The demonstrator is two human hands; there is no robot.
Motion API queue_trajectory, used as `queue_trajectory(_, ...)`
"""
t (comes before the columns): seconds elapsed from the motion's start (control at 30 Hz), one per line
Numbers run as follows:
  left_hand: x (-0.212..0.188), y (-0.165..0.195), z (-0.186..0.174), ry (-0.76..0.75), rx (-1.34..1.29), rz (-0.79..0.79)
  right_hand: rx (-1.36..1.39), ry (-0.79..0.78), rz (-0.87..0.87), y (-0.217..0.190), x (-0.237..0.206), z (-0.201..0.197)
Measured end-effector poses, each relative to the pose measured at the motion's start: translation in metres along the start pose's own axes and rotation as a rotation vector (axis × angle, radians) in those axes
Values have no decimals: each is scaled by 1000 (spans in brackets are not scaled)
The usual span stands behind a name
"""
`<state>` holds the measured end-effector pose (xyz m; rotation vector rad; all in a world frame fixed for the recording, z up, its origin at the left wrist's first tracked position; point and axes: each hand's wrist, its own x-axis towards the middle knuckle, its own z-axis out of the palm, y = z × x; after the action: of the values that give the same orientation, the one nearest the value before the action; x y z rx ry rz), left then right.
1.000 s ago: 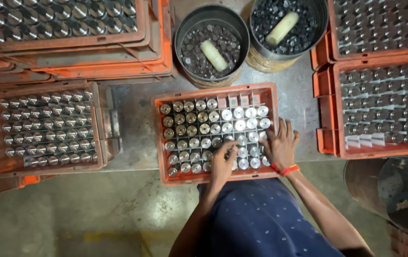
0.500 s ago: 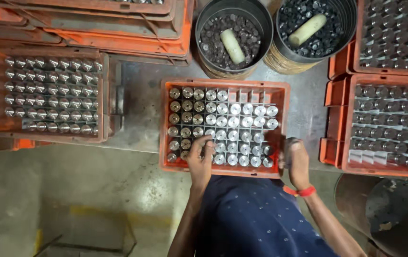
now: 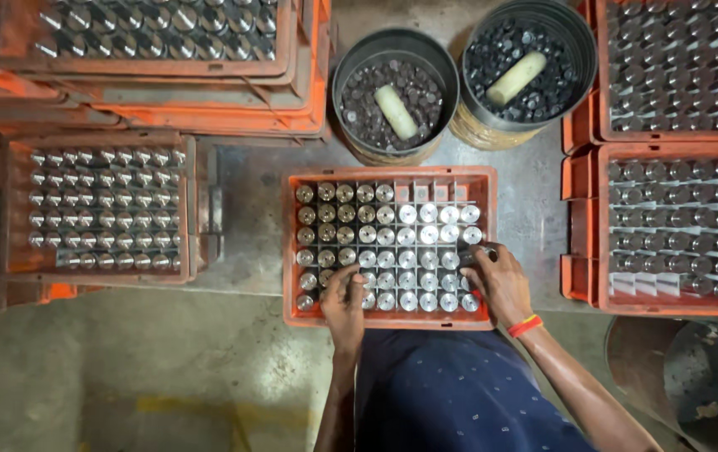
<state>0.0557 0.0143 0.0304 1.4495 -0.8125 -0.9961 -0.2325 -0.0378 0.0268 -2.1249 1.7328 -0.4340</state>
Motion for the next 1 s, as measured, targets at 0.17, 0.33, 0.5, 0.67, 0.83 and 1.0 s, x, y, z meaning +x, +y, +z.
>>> queue_trajectory(0.17,12,-6,-14,-20,23,-20,-140,-60,-469,9,13,-6)
queue_trajectory(0.33,32,-14,-36,52,3,-30,183,18,-352,-38,44,-21)
queue_trajectory(0.5,37,-28,-61,77,82,7,563,162,-74,-107,170,-8)
queue_trajectory(0.67,20,-51,-99,88,41,-140,386,20,-151,-142,310,28)
queue_trajectory(0.83,10,-85,-151,127,54,-173,-88,-39,-340,-147,340,58)
queue_trajectory(1.0,30,-107,-172,178,-93,-267,68,-139,-163,-135,326,44)
